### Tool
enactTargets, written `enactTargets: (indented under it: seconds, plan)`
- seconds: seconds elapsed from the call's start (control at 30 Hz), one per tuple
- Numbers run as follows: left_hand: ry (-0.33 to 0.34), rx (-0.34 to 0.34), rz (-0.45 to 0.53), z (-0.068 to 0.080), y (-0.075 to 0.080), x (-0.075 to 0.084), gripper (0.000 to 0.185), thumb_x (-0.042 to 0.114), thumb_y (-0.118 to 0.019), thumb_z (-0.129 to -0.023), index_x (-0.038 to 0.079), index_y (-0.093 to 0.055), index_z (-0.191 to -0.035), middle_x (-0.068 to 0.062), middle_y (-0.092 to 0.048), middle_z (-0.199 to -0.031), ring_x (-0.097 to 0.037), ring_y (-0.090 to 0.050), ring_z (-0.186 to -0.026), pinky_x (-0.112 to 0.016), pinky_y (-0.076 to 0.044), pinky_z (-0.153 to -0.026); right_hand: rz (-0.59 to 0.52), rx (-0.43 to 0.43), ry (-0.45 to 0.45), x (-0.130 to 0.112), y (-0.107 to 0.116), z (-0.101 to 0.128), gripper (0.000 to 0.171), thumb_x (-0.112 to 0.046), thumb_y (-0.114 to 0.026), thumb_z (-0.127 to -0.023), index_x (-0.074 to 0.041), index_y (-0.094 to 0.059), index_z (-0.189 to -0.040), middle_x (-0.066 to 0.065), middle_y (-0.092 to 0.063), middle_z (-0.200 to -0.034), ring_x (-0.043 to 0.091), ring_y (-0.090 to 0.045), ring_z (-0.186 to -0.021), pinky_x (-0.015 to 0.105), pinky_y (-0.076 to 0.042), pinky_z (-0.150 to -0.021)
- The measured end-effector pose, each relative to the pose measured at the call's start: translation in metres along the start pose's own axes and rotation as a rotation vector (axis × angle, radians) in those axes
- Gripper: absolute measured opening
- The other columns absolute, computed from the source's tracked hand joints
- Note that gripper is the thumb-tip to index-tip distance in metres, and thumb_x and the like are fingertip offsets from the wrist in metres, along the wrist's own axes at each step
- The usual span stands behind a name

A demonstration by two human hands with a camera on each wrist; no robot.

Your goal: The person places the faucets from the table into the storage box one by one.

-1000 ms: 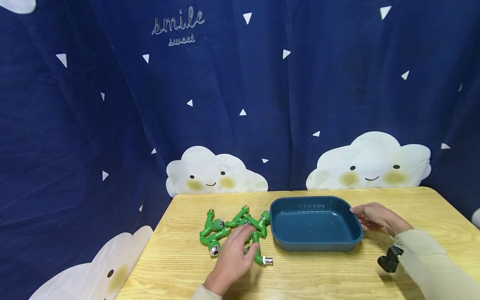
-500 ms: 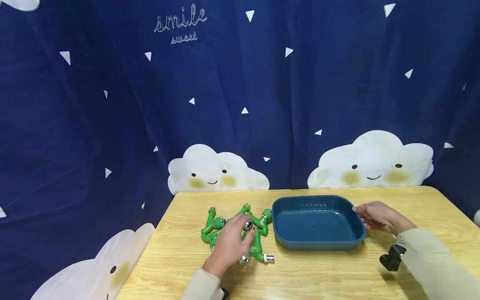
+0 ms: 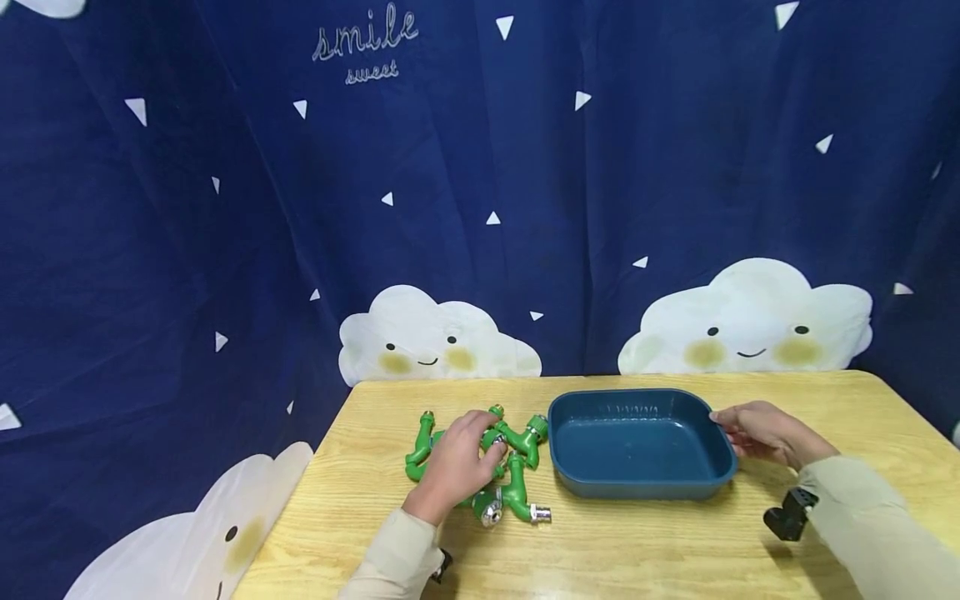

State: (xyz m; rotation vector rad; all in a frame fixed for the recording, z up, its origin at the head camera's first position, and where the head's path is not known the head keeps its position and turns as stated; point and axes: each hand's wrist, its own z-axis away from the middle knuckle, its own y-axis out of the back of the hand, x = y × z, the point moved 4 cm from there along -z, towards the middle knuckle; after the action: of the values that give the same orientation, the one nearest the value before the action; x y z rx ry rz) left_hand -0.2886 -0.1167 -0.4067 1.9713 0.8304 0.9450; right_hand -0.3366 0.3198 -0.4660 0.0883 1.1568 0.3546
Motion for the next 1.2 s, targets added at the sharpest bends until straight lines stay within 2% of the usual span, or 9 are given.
enactTargets:
  seconds: [0.2, 0.33, 0.5, 0.7, 0.9, 0.97, 1.1, 1.2]
  plan:
    - [0.021, -0.058, -0.017, -0.002, -0.005, -0.007, 0.037, 0.027, -0.065, -0.095, 0.008, -0.063, -0.127, -0.008, -0.066, -0.125, -0.025, -0.065, -0.114, -0.042, -0.056, -0.093, -0.031, 0.0, -0.016, 0.0, 0.001, 0.002, 0.024, -0.022, -0.049, -0.102, -0.002, -0.063, -0.099, -0.006, -0.063, -0.068, 0.002, -0.059, -0.058, 0.019, -0.053, -0.057]
    - [0.033, -0.084, -0.011, -0.004, -0.008, -0.011, 0.037, 0.025, -0.065, -0.095, 0.008, -0.063, -0.128, -0.009, -0.066, -0.126, -0.026, -0.064, -0.116, -0.044, -0.055, -0.095, -0.064, -0.018, -0.025, 0.001, 0.001, 0.005, 0.023, -0.02, -0.048, -0.101, -0.003, -0.063, -0.099, -0.006, -0.064, -0.071, 0.003, -0.062, -0.062, 0.02, -0.056, -0.061]
    - [0.058, -0.111, -0.013, -0.005, -0.013, -0.015, 0.037, 0.025, -0.065, -0.095, 0.007, -0.063, -0.128, -0.009, -0.065, -0.127, -0.027, -0.064, -0.117, -0.044, -0.054, -0.096, -0.041, -0.008, -0.044, 0.003, 0.004, 0.007, 0.026, -0.021, -0.049, -0.101, 0.001, -0.058, -0.112, -0.003, -0.066, -0.081, 0.007, -0.068, -0.07, 0.025, -0.06, -0.067]
    - [0.076, -0.14, 0.005, -0.002, -0.022, -0.017, 0.038, 0.024, -0.065, -0.095, 0.005, -0.063, -0.128, -0.01, -0.066, -0.127, -0.029, -0.064, -0.117, -0.046, -0.053, -0.099, 0.005, 0.005, -0.04, 0.004, 0.005, 0.009, 0.038, -0.023, -0.05, -0.101, 0.008, -0.054, -0.123, -0.002, -0.067, -0.085, 0.008, -0.07, -0.07, 0.025, -0.06, -0.065]
    - [0.068, -0.158, 0.014, 0.009, -0.022, -0.02, 0.037, 0.023, -0.064, -0.095, 0.003, -0.064, -0.126, -0.012, -0.066, -0.126, -0.031, -0.064, -0.117, -0.048, -0.052, -0.098, 0.01, -0.008, -0.022, 0.008, 0.004, 0.008, 0.055, -0.02, -0.051, -0.1, 0.016, -0.039, -0.14, 0.002, -0.067, -0.091, 0.009, -0.07, -0.072, 0.024, -0.06, -0.066]
    - [0.062, -0.186, 0.011, 0.016, -0.02, -0.02, 0.037, 0.023, -0.064, -0.095, 0.004, -0.064, -0.126, -0.012, -0.066, -0.126, -0.031, -0.063, -0.118, -0.048, -0.053, -0.098, 0.007, -0.017, -0.01, 0.009, 0.002, 0.008, 0.057, -0.02, -0.051, -0.101, 0.017, -0.036, -0.141, 0.002, -0.068, -0.091, 0.009, -0.071, -0.073, 0.024, -0.06, -0.067]
    - [0.013, -0.24, -0.032, 0.029, -0.016, -0.017, 0.038, 0.026, -0.067, -0.093, 0.006, -0.066, -0.124, -0.008, -0.066, -0.126, -0.028, -0.063, -0.118, -0.046, -0.053, -0.098, -0.01, -0.033, 0.015, 0.007, 0.001, 0.008, 0.059, -0.019, -0.051, -0.101, 0.019, -0.033, -0.143, 0.002, -0.068, -0.091, 0.009, -0.071, -0.074, 0.025, -0.06, -0.068]
    - [-0.035, -0.236, -0.087, 0.035, -0.014, -0.015, 0.036, 0.029, -0.069, -0.091, 0.007, -0.067, -0.12, -0.006, -0.068, -0.122, -0.025, -0.064, -0.114, -0.042, -0.054, -0.097, -0.016, -0.041, 0.03, 0.005, 0.001, 0.008, 0.059, -0.018, -0.05, -0.102, 0.02, -0.031, -0.143, 0.001, -0.068, -0.089, 0.008, -0.071, -0.073, 0.025, -0.06, -0.068]
